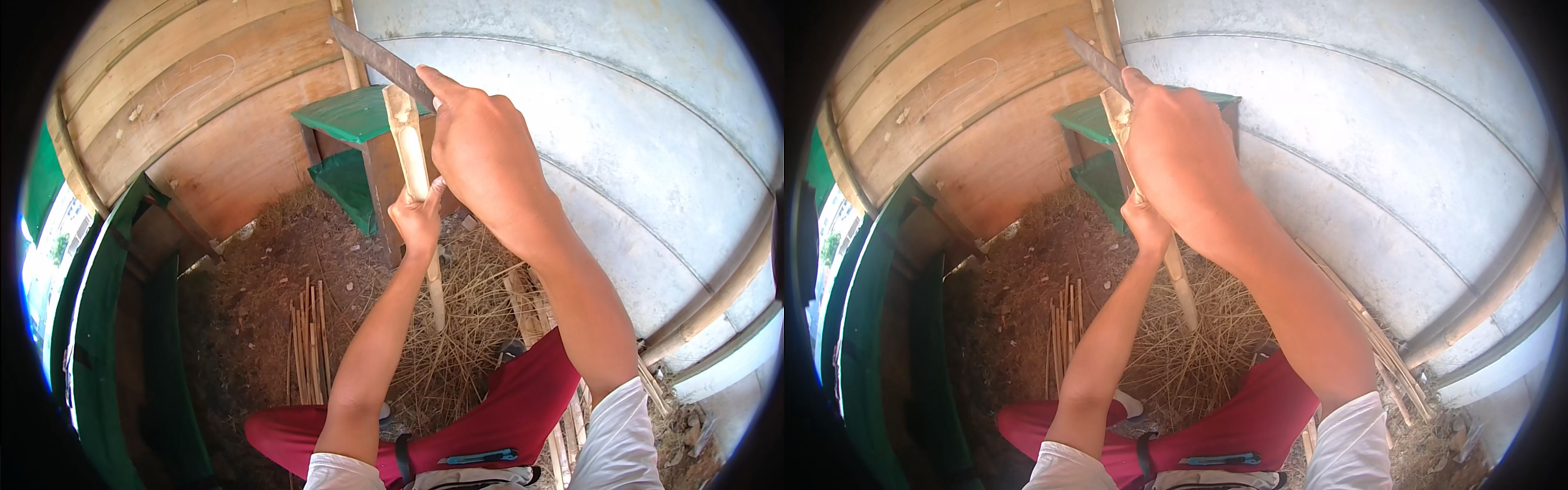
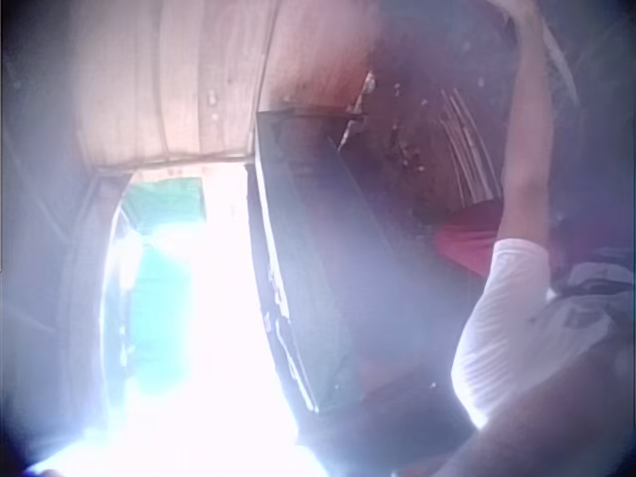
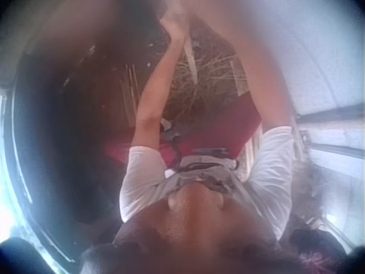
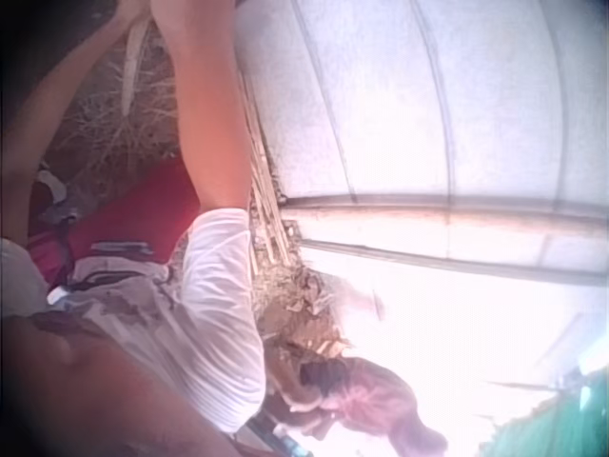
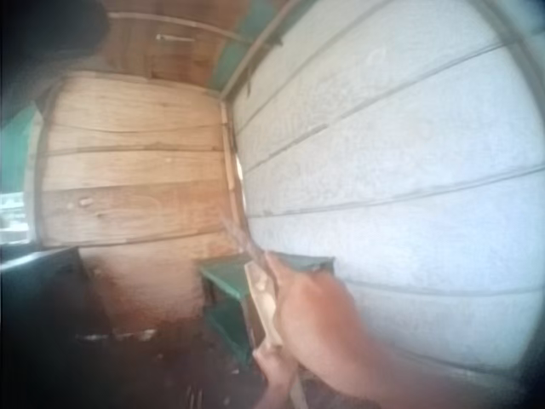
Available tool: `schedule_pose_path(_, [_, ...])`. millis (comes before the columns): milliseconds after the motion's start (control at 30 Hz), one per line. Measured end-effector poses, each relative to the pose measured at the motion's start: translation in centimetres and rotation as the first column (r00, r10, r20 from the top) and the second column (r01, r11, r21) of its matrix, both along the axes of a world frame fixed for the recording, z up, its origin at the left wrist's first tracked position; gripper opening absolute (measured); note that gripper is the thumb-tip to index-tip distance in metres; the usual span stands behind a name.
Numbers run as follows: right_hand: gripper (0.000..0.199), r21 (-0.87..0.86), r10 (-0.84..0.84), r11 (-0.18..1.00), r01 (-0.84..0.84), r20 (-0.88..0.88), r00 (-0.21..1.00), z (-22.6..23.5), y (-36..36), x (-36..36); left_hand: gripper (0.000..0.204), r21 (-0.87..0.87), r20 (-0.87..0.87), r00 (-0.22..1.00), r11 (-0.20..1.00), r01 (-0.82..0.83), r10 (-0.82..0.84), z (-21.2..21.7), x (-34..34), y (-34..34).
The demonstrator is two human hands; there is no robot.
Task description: The person sits on the ground and uses a knife to shave and shape a long wooden stick. They repeatedly scrape the surface of the wood to remove bark and smooth the edges, occasionally rotating the stick to work on different sides. The person also uses a small blue tool to scrape the wood further.
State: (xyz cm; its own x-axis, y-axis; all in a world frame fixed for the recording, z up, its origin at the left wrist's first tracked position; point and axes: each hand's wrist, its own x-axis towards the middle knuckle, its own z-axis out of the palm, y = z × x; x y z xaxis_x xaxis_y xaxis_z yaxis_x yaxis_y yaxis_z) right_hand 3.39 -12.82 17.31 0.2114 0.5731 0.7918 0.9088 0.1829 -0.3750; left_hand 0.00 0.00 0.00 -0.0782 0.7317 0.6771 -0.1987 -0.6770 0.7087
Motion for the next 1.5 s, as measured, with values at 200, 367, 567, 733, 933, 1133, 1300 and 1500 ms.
schedule_pose_path(200, [0.048, -0.059, -0.056, 0.996, 0.062, 0.093, 0.994, 0.1, -0.3, -0.4, 0.026, -0.045, -0.036, 0.995, 0.995, 0.091, -0.093, -0.6, -0.2, 0.2])
schedule_pose_path(367, [0.052, -0.142, -0.086, 0.985, 0.098, 0.091, 0.992, 0.8, -0.1, 0.3, 0.036, -0.186, -0.074, 0.893, 0.886, 0.426, -0.445, -0.8, -1.8, 2.5])
schedule_pose_path(567, [0.052, -0.1, -0.098, 0.988, 0.114, 0.153, 0.983, 1.3, 0.8, 2.8, 0.043, -0.326, -0.132, 0.896, 0.873, 0.363, -0.423, -2.1, -0.4, 1.8])
schedule_pose_path(733, [0.039, 0.069, -0.152, 0.988, 0.136, 0.356, 0.922, 4.1, -1.6, 1.3, 0.05, -0.275, -0.109, 0.976, 0.949, 0.153, -0.189, 1.7, 0.1, 0.6])
schedule_pose_path(933, [0.045, -0.128, -0.092, 0.985, 0.117, 0.189, 0.978, -0.2, -2.5, 0.9, 0.038, -0.194, -0.116, 0.989, 0.979, 0.064, -0.087, -3.1, -0.3, 0.8])
schedule_pose_path(1133, [0.036, 0.056, -0.115, 0.993, 0.102, 0.336, 0.935, 1.0, -2.9, 2.8, 0.036, -0.183, -0.173, 0.983, 0.983, 0.026, -0.058, -2.1, 0.2, 0.6])
schedule_pose_path(1300, [0.037, -0.239, -0.158, 0.958, 0.16, 0.026, 0.987, 4.6, -6.5, -0.3, 0.03, -0.247, -0.143, 0.984, 0.966, 0.072, -0.11, -1.3, 1.4, -1.8])
schedule_pose_path(1500, [0.039, -0.198, -0.038, 0.977, 0.079, 0.2, 0.979, 3.4, -6.1, 1.5, 0.022, -0.313, -0.137, 0.984, 0.948, 0.063, -0.111, -2.2, 0.9, -0.7])
